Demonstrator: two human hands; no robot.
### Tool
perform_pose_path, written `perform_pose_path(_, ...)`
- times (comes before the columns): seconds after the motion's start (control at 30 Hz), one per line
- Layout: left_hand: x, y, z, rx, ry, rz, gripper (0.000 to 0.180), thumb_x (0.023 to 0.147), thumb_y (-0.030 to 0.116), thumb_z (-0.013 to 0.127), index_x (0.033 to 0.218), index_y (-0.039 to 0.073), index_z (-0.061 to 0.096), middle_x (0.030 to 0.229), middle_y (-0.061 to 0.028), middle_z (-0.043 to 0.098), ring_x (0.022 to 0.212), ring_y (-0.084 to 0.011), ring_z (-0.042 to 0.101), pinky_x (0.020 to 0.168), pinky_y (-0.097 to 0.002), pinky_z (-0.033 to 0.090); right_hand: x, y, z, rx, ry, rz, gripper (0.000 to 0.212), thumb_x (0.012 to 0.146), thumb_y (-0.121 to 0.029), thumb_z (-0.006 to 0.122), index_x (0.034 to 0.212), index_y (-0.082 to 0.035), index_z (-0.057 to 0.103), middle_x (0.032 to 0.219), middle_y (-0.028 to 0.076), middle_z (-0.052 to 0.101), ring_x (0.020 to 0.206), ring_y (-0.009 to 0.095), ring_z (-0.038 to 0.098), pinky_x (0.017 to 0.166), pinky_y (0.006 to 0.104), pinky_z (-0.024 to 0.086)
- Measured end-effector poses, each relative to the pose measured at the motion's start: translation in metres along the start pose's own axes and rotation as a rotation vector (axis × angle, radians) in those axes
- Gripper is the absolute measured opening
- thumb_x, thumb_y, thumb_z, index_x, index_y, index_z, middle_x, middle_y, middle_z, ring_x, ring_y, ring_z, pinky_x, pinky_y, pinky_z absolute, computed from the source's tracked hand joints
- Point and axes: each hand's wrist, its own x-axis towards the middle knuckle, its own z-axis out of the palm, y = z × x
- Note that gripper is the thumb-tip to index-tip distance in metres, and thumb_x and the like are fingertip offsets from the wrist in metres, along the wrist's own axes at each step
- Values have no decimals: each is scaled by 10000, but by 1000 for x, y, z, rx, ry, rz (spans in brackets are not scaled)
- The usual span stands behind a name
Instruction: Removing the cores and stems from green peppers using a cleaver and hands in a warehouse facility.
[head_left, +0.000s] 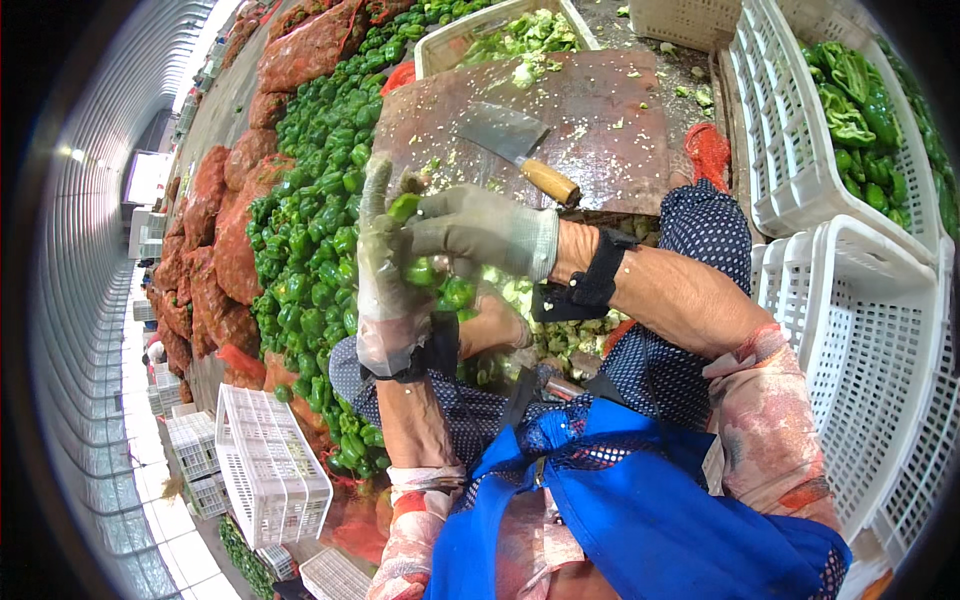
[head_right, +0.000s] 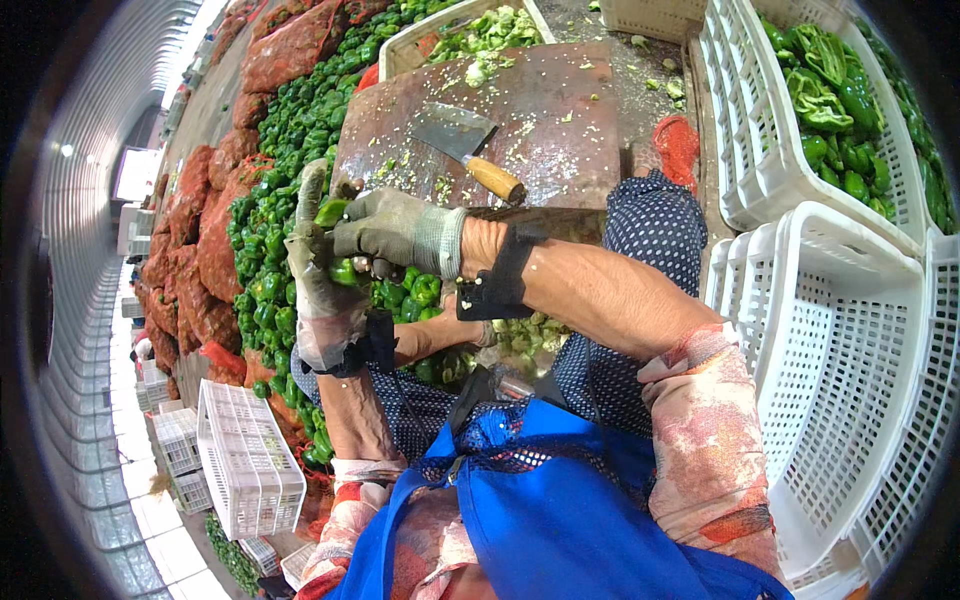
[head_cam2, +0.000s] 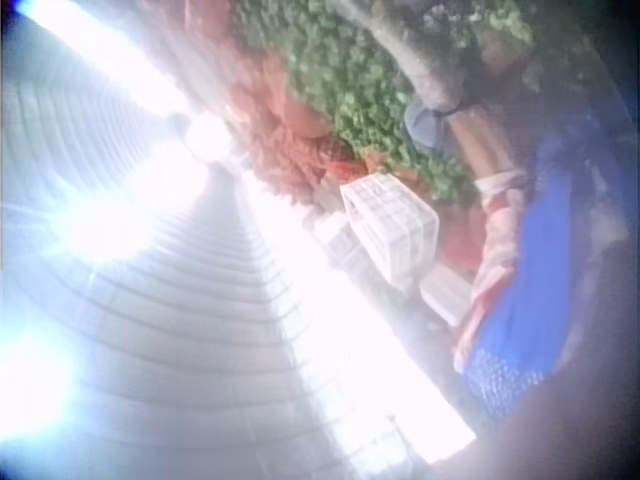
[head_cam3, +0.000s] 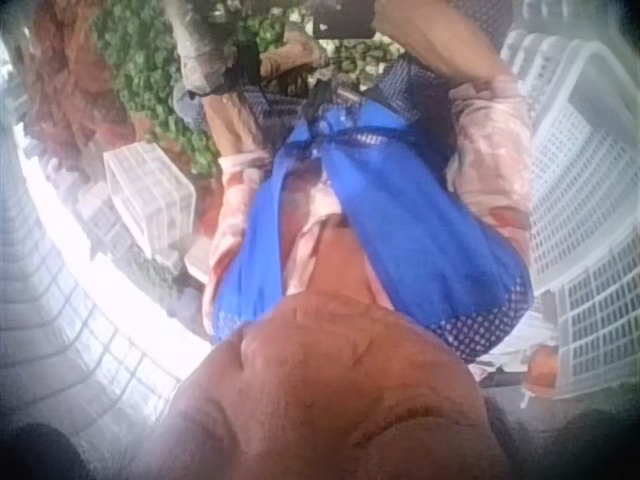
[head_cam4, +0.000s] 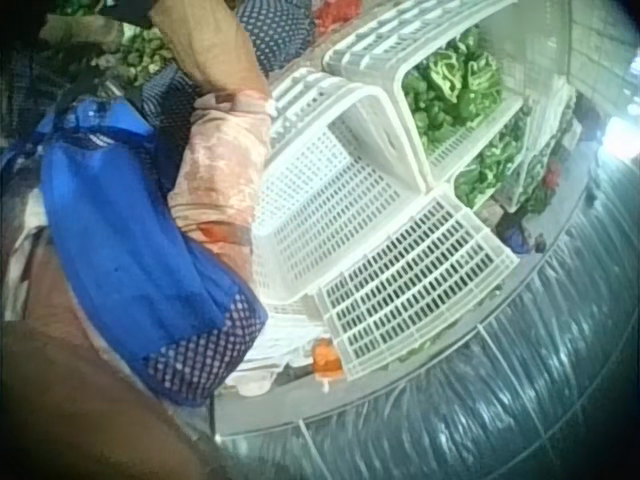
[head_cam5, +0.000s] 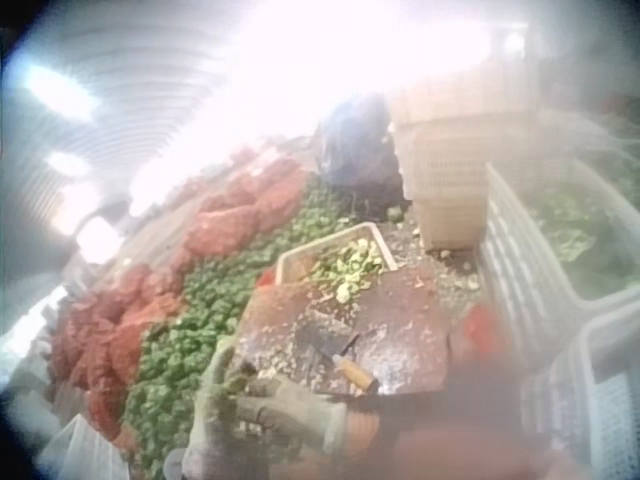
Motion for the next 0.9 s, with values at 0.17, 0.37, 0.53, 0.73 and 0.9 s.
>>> perform_pose_path(0.17,14,-29,-14,-511,-87,22,764,822,477,605,1410,50,367,1304,-183,507,1118,-300,568,934,-420,502,4,3,1,143,18,-293,372,855,-304,629,1077,-5,634,766,13,623,556,64,512,506,194,438)
perform_pose_path(0.37,8,-2,-11,-476,1,157,808,805,547,620,1404,59,384,1289,-135,530,1127,-268,561,972,-398,471,7,-17,-36,-1081,201,-412,390,947,-342,490,1282,-150,542,922,144,658,727,183,666,667,314,551)
perform_pose_path(0.53,4,-3,2,-208,-181,75,733,818,360,674,1405,44,367,1253,-107,524,1058,-225,580,874,-365,512,4,0,-10,-1185,29,-291,297,908,-324,533,1119,-118,570,833,148,638,737,328,644,701,445,524)
perform_pose_path(0.73,17,-16,-20,-498,-91,97,757,820,562,627,1356,63,438,1217,-115,560,1101,-261,557,909,-395,507,3,5,-15,-970,-62,-373,275,897,-309,527,971,-51,589,838,184,633,773,329,652,714,435,522)
perform_pose_path(0.9,19,1,-34,-440,9,159,727,836,538,586,1333,22,461,1211,-136,579,1101,-287,565,928,-440,492,8,5,-36,-1408,-70,-141,392,899,-292,521,1243,-104,532,976,189,653,920,330,654,793,438,520)
